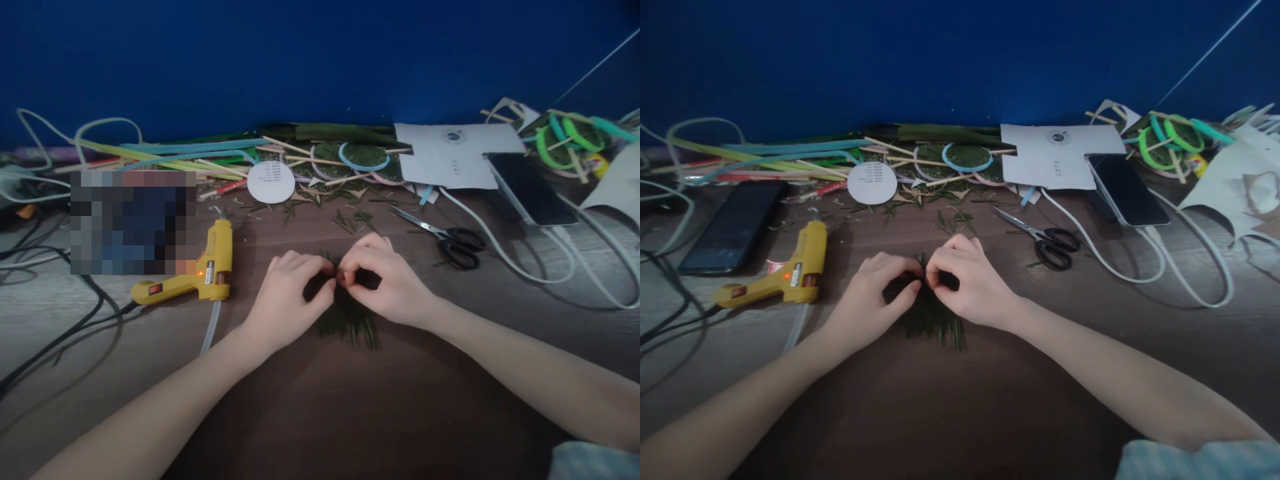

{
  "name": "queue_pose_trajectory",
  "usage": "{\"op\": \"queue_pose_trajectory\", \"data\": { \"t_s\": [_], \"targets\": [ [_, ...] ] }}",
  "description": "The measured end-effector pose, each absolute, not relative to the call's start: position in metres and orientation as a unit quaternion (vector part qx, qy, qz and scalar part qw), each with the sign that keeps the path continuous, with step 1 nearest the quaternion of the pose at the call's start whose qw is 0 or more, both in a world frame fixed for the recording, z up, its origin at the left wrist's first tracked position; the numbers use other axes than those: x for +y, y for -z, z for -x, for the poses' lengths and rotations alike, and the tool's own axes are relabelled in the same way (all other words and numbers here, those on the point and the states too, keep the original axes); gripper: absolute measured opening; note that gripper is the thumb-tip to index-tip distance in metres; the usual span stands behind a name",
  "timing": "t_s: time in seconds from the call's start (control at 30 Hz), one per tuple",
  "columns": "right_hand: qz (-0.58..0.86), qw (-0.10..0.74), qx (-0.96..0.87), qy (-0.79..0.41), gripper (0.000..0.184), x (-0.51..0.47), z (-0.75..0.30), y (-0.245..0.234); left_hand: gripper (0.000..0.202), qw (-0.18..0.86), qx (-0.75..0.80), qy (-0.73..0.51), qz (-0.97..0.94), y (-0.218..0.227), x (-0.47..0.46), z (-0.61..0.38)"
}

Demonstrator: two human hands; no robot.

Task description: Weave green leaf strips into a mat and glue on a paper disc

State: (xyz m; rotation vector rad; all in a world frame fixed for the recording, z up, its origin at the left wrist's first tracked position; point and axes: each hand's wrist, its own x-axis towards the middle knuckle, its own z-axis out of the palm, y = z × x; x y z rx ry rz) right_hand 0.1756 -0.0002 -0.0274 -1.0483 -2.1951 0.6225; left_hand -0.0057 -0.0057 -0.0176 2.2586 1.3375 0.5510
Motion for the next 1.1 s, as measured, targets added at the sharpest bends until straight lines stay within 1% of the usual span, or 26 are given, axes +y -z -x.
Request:
{"op": "queue_pose_trajectory", "data": {
  "t_s": [0.33, 0.43, 0.5, 0.57, 0.63, 0.67, 0.7, 0.77, 0.83, 0.93, 1.1],
  "targets": [
    [0.374, 0.32, -0.86, -0.134, 0.015, -0.0042, -0.1759, 0.03, 0.018, 0.226, 0.482, -0.186, -0.826, 0.0191, -0.0047, 0.0052],
    [0.365, 0.354, -0.853, -0.118, 0.012, -0.0045, -0.1759, 0.0306, 0.019, 0.218, 0.478, -0.177, -0.832, 0.0194, -0.0049, 0.0054],
    [0.387, 0.389, -0.825, -0.131, 0.01, -0.0036, -0.1765, 0.03, 0.019, 0.212, 0.479, -0.175, -0.834, 0.0197, -0.0052, 0.0053],
    [0.431, 0.406, -0.792, -0.147, 0.01, -0.0021, -0.1776, 0.0288, 0.019, 0.208, 0.478, -0.173, -0.835, 0.0202, -0.0053, 0.0051],
    [0.481, 0.386, -0.772, -0.152, 0.007, -0.0006, -0.179, 0.0275, 0.018, 0.205, 0.481, -0.175, -0.834, 0.021, -0.0052, 0.0048],
    [0.504, 0.364, -0.769, -0.149, 0.004, 0.0, -0.1797, 0.027, 0.017, 0.205, 0.485, -0.177, -0.832, 0.0215, -0.0052, 0.0047],
    [0.522, 0.335, -0.771, -0.142, 0.005, 0.0005, -0.1804, 0.0267, 0.017, 0.204, 0.49, -0.179, -0.828, 0.0219, -0.0051, 0.0046],
    [0.546, 0.278, -0.781, -0.118, 0.014, 0.0012, -0.1818, 0.027, 0.019, 0.206, 0.498, -0.188, -0.821, 0.0229, -0.0049, 0.0045],
    [0.551, 0.245, -0.793, -0.089, 0.02, 0.0017, -0.1831, 0.0285, 0.02, 0.208, 0.498, -0.197, -0.819, 0.0238, -0.0047, 0.0045],
    [0.551, 0.224, -0.801, -0.066, 0.024, 0.0026, -0.1847, 0.0315, 0.019, 0.201, 0.494, -0.203, -0.821, 0.0248, -0.0047, 0.0049],
    [0.558, 0.2, -0.801, -0.081, 0.03, 0.0041, -0.1856, 0.0323, 0.012, 0.189, 0.488, -0.198, -0.829, 0.0251, -0.0052, 0.0074]
  ]
}}
